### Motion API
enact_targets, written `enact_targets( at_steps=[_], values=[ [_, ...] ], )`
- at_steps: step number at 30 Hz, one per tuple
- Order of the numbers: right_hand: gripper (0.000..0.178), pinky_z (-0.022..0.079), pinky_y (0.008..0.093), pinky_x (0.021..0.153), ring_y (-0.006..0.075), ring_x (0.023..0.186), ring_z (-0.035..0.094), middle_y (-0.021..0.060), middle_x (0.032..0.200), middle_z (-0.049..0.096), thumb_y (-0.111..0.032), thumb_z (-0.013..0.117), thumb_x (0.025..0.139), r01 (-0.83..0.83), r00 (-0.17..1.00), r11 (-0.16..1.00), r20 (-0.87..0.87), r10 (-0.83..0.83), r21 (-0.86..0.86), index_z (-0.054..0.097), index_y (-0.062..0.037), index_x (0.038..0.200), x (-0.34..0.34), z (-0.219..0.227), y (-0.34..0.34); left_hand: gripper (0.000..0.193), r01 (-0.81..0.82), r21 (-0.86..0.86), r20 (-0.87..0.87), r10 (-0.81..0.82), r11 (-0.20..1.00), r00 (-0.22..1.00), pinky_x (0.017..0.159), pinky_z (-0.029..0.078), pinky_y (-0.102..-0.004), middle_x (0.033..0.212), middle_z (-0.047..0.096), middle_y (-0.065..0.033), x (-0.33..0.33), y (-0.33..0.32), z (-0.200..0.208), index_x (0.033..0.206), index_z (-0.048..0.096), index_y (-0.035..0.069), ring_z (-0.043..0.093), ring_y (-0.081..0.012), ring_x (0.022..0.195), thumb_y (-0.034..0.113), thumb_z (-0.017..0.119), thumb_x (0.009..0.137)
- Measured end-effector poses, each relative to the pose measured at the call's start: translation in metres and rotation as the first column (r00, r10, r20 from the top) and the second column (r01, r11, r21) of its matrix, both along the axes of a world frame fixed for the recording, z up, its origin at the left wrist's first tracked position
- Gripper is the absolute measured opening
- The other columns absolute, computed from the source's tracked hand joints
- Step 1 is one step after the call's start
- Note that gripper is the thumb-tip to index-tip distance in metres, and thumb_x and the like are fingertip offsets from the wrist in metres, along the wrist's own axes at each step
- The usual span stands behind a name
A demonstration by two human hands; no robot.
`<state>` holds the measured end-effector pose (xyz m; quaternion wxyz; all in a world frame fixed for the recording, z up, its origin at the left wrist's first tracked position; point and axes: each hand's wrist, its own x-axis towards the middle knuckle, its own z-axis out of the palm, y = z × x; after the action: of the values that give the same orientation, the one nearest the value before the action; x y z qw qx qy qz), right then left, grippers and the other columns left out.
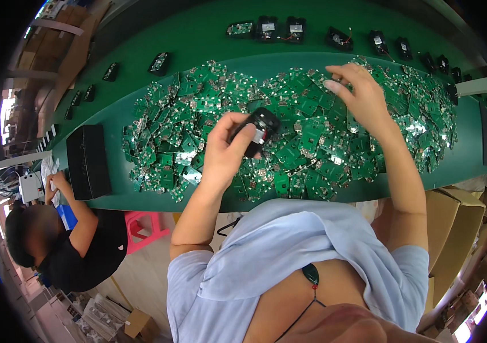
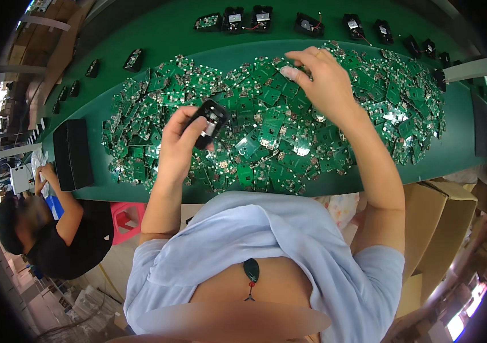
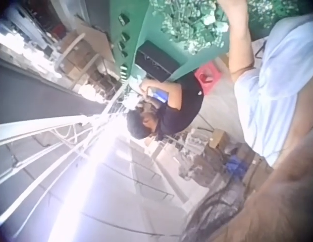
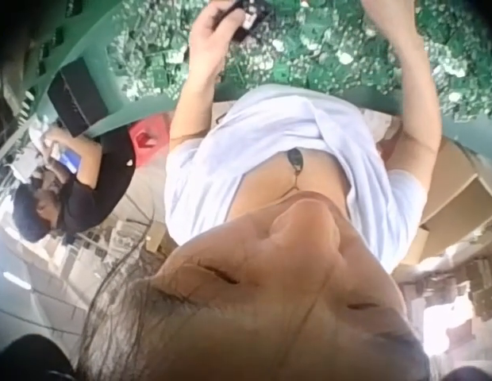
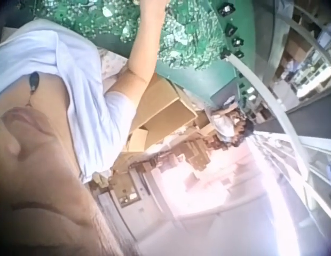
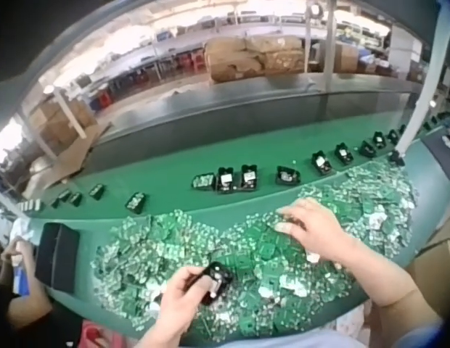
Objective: The person picks up a black plastic housing and a green circuit board from a pile, fits the board into the housing by hand, and places the assembled unit onto the table, repeating this process multiple times.
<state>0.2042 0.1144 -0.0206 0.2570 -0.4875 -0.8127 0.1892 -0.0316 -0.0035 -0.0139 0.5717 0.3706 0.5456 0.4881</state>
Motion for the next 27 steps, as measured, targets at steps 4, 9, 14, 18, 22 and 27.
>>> enact_targets(
  at_steps=[4, 9, 14, 18, 22, 27],
  values=[
    [0.031, 0.047, 0.0359, 0.07, 0.0241, 0.088, 0.053, 0.0057, 0.087, 0.054, -0.029, 0.068, 0.072, -0.115, 0.907, 0.988, 0.416, 0.061, 0.104, 0.062, -0.0037, 0.088, -0.004, -0.023, 0.021, 0.008, -0.027, 0.024, 0.038, 0.026, 0.999, 0.999, 0.049, 0.048, -0.0228, 0.08, 0.059, -0.007, 0.001, 0.01, -0.003, 0.092, 0.052, 0.001, 0.057, -0.0118, 0.063, 0.006, 0.049, 0.087],
    [0.026, 0.047, 0.0362, 0.07, 0.0241, 0.087, 0.053, 0.0071, 0.089, 0.055, -0.022, 0.069, 0.071, -0.056, 0.941, 0.998, 0.332, 0.058, -0.015, 0.059, -0.0035, 0.088, -0.01, -0.021, 0.021, 0.01, 0.011, 0.029, 0.072, -0.013, 1.0, 0.997, 0.054, 0.053, -0.0253, 0.087, 0.06, -0.0113, 0.011, 0.025, -0.01, 0.094, 0.05, -0.001, 0.062, -0.0165, 0.073, 0.006, 0.047, 0.088],
    [0.021, 0.047, 0.03, 0.063, 0.0189, 0.071, 0.057, 0.0068, 0.082, 0.057, -0.007, 0.065, 0.075, 0.003, 0.997, 0.964, 0.072, 0.016, -0.266, 0.054, -0.0023, 0.093, -0.007, -0.01, 0.015, 0.01, 0.026, 0.013, 0.174, -0.028, 1.0, 0.984, 0.055, 0.053, -0.0261, 0.09, 0.06, -0.0124, 0.025, 0.038, -0.006, 0.094, 0.048, -0.002, 0.063, -0.0185, 0.073, 0.007, 0.047, 0.088],
    [0.017, 0.045, 0.0218, 0.057, 0.0103, 0.064, 0.056, 0.0055, 0.081, 0.058, -0.001, 0.059, 0.081, -0.003, 0.826, 0.911, -0.514, -0.23, -0.412, 0.053, 0.0001, 0.097, -0.008, 0.007, -0.007, 0.009, 0.016, 0.013, 0.119, -0.018, 1.0, 0.993, 0.053, 0.053, -0.0261, 0.086, 0.059, -0.0125, 0.028, 0.042, -0.011, 0.092, 0.047, -0.001, 0.063, -0.0186, 0.069, 0.007, 0.047, 0.089],
    [0.022, 0.046, 0.0216, 0.058, 0.012, 0.068, 0.057, 0.0091, 0.086, 0.058, 0.001, 0.056, 0.083, -0.148, 0.664, 0.925, -0.728, -0.169, -0.349, 0.048, 0.0023, 0.104, -0.015, 0.032, -0.059, 0.009, 0.051, -0.011, 0.215, -0.047, 0.999, 0.975, 0.053, 0.054, -0.0272, 0.086, 0.059, -0.0113, 0.034, 0.045, -0.015, 0.092, 0.047, -0.001, 0.062, -0.0177, 0.07, 0.007, 0.046, 0.088],
    [0.029, 0.047, 0.024, 0.061, 0.0137, 0.07, 0.057, 0.011, 0.087, 0.057, 0.002, 0.059, 0.081, -0.208, 0.669, 0.962, -0.743, 0.011, -0.174, 0.044, 0.0024, 0.106, -0.021, 0.031, -0.075, 0.01, 0.061, -0.002, 0.213, -0.059, 0.998, 0.975, 0.056, 0.055, -0.0278, 0.091, 0.057, -0.0089, 0.042, 0.043, -0.009, 0.096, 0.048, 0.0, 0.06, -0.017, 0.078, 0.003, 0.044, 0.087]
  ],
)
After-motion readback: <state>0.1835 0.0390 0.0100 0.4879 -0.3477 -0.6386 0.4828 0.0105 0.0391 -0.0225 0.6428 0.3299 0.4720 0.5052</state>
